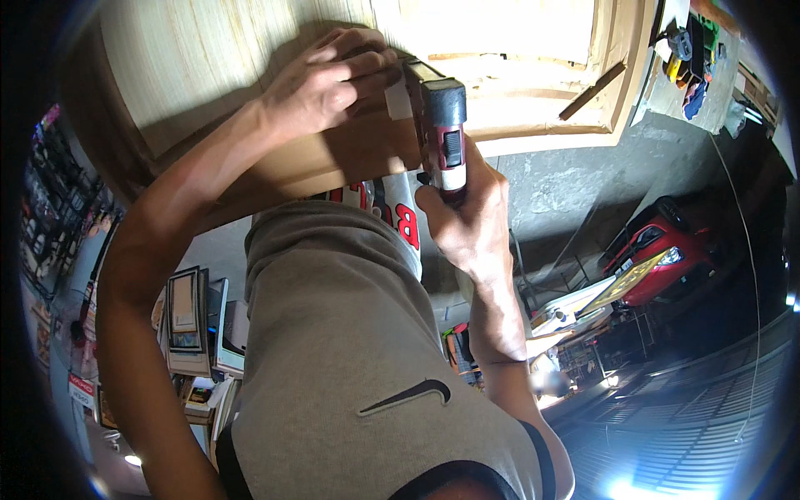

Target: The person assembles a wooden frame by attaching small wooden pieces to the edges using a nail gun. They repeatedly position the pieces, fire nails, and adjust the frame on a workbench.

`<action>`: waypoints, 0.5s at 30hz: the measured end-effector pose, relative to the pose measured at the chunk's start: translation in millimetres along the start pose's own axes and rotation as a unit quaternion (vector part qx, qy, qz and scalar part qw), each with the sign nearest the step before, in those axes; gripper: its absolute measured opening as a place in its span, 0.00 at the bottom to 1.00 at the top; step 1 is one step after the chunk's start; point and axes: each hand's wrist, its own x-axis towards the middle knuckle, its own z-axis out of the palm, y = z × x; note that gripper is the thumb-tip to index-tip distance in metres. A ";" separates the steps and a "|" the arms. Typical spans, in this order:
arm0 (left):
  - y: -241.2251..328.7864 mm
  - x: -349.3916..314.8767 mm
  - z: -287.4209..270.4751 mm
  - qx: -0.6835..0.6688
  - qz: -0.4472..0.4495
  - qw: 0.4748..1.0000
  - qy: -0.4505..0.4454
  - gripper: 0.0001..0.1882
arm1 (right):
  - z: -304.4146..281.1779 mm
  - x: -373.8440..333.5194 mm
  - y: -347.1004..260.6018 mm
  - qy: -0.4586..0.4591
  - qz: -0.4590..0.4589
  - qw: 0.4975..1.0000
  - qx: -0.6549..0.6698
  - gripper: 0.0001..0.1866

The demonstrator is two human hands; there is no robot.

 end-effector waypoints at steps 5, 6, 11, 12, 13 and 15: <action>-1.1 0.8 0.0 -0.005 0.004 1.000 0.010 0.17 | 2.5 3.3 -11.5 -0.012 0.032 0.999 -0.007 0.17; -1.6 0.6 -0.4 -0.023 -0.002 1.000 0.007 0.17 | 2.1 3.5 -14.3 -0.016 0.040 0.999 -0.011 0.17; -1.2 0.5 1.4 -0.022 -0.006 1.000 0.005 0.17 | 6.6 5.0 -21.4 0.003 0.045 0.999 -0.024 0.17; -0.2 0.5 1.8 -0.038 -0.011 0.999 0.012 0.16 | 7.1 4.7 -21.8 0.003 0.045 0.998 -0.033 0.16; 0.0 0.6 1.8 -0.033 -0.014 0.999 0.007 0.16 | 8.0 4.5 -21.8 0.004 0.053 0.998 -0.036 0.15; 0.8 1.4 2.3 -0.031 -0.018 0.999 0.005 0.15 | 8.7 4.5 -21.5 0.007 0.071 0.997 -0.041 0.14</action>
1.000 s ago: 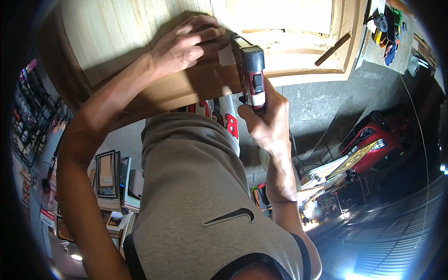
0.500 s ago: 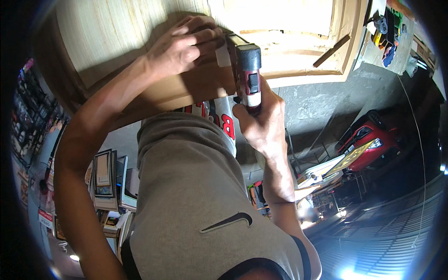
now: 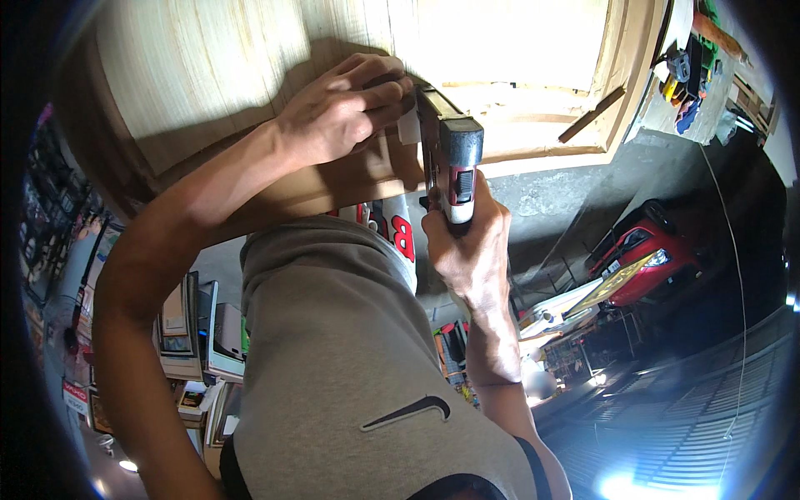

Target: The person assembles a wooden frame by attaching small wooden pieces to the edges using a nail gun. They repeatedly position the pieces, fire nails, and adjust the frame on a workbench.

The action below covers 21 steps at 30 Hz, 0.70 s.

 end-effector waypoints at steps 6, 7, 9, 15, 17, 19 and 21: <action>-3.2 2.4 3.0 -0.034 0.005 0.999 -0.002 0.15 | -1.6 4.4 0.1 -0.007 0.006 0.997 -0.071 0.16; -4.2 2.5 3.0 -0.017 0.009 1.000 -0.003 0.15 | -4.8 3.6 -0.2 -0.004 0.038 0.999 -0.027 0.11; -3.9 2.2 2.7 0.012 0.027 1.000 -0.007 0.16 | -4.0 1.0 2.5 0.013 0.017 1.000 -0.020 0.11; -4.4 6.7 0.0 -0.032 0.036 0.998 0.031 0.22 | -5.6 -50.0 31.4 0.035 0.005 0.999 0.033 0.18; -2.9 7.4 -2.1 -0.044 0.014 0.999 0.010 0.24 | 2.1 -71.8 45.7 0.060 -0.019 0.995 0.081 0.18; -0.4 8.0 -2.5 -0.029 0.011 1.000 0.002 0.25 | 10.4 -88.3 60.5 0.067 0.045 0.989 0.124 0.18; 3.2 8.4 -0.4 0.011 0.022 1.000 0.010 0.25 | 22.3 -97.7 73.8 0.085 0.063 0.980 0.166 0.19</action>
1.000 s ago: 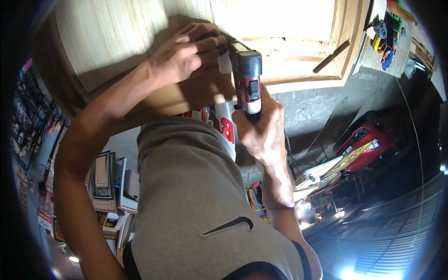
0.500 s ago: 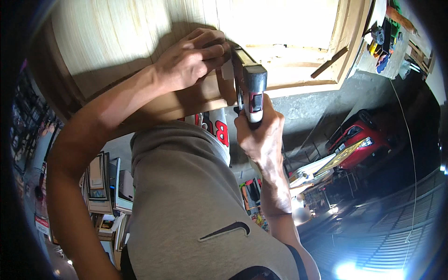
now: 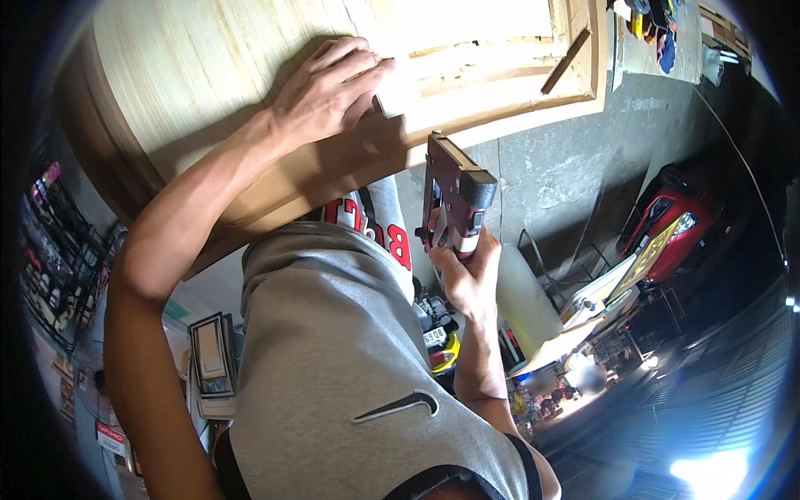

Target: The person assembles a wooden frame by attaching small wooden pieces to the edges using a nail gun. They repeatedly position the pieces, fire nails, and adjust the frame on a workbench.

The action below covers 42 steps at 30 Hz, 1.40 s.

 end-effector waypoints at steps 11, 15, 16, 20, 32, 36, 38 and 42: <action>13.6 11.0 14.8 0.166 0.014 0.986 -0.012 0.25 | -28.5 -27.5 54.6 -0.015 -0.028 0.999 -0.029 0.24; 33.9 0.8 25.2 0.232 -0.025 0.972 0.006 0.31 | -42.3 -42.4 75.4 -0.010 -0.034 0.999 -0.011 0.27; 36.3 -2.1 27.9 0.241 -0.034 0.970 0.005 0.31 | -42.5 -44.7 80.9 0.007 -0.065 0.998 -0.016 0.18; 44.2 -17.9 31.4 0.256 0.005 0.966 0.027 0.22 | -49.4 -46.8 102.0 -0.001 -0.061 0.997 -0.042 0.29; 67.2 -79.2 -28.9 0.296 0.012 0.951 0.087 0.12 | -51.0 -32.5 100.1 -0.037 -0.079 0.993 -0.082 0.23; 54.8 -97.7 -13.3 0.266 -0.022 0.961 0.076 0.14 | -40.1 -25.6 86.8 -0.050 -0.085 0.990 -0.103 0.25; 51.1 -103.5 -9.3 0.231 -0.045 0.969 0.077 0.16 | -33.4 -25.3 80.7 -0.052 -0.086 0.990 -0.097 0.24; 43.7 -104.0 -11.3 0.189 -0.055 0.977 0.086 0.18 | -18.0 -26.7 68.7 -0.058 -0.105 0.989 -0.084 0.22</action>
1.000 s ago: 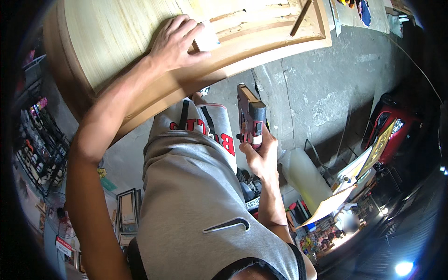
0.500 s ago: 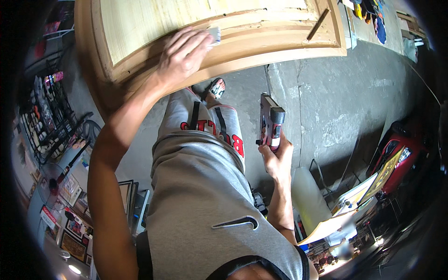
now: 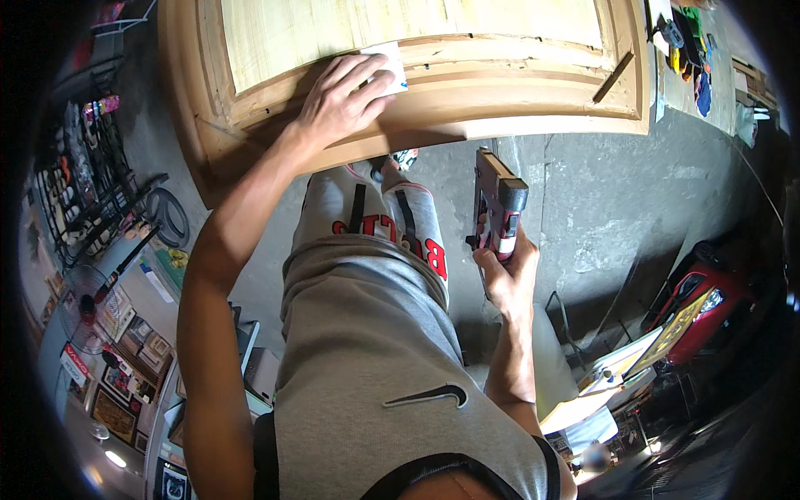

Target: The person assembles a wooden frame by attaching small wooden pieces to the edges using a nail gun. They repeatedly position the pieces, fire nails, and adjust the frame on a workbench.

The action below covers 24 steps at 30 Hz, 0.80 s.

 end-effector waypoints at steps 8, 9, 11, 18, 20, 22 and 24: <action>-18.5 5.4 -4.4 -0.061 0.023 0.998 -0.024 0.27 | 26.9 17.1 -40.3 -0.030 -0.036 0.999 -0.010 0.25; -22.3 5.1 -6.4 -0.060 0.030 0.997 -0.046 0.29 | 30.3 20.1 -46.1 -0.031 -0.039 0.999 -0.011 0.26; -31.1 4.2 -11.5 -0.043 0.054 0.992 -0.104 0.33 | 34.7 25.4 -57.5 -0.044 -0.028 0.999 -0.009 0.30; -43.8 6.9 -2.5 -0.120 0.094 0.986 -0.073 0.31 | 52.4 43.4 -85.8 -0.043 -0.036 0.998 -0.013 0.33; -41.8 7.9 -0.5 -0.122 0.085 0.987 -0.065 0.27 | 55.1 48.3 -90.5 -0.042 -0.037 0.998 -0.018 0.33; -38.8 9.5 -2.1 -0.133 0.067 0.988 -0.035 0.19 | 56.8 53.6 -94.9 -0.046 -0.037 0.998 -0.028 0.32; -41.1 14.3 -6.1 -0.123 0.090 0.987 -0.042 0.17 | 59.0 60.5 -98.9 -0.051 -0.044 0.997 -0.032 0.30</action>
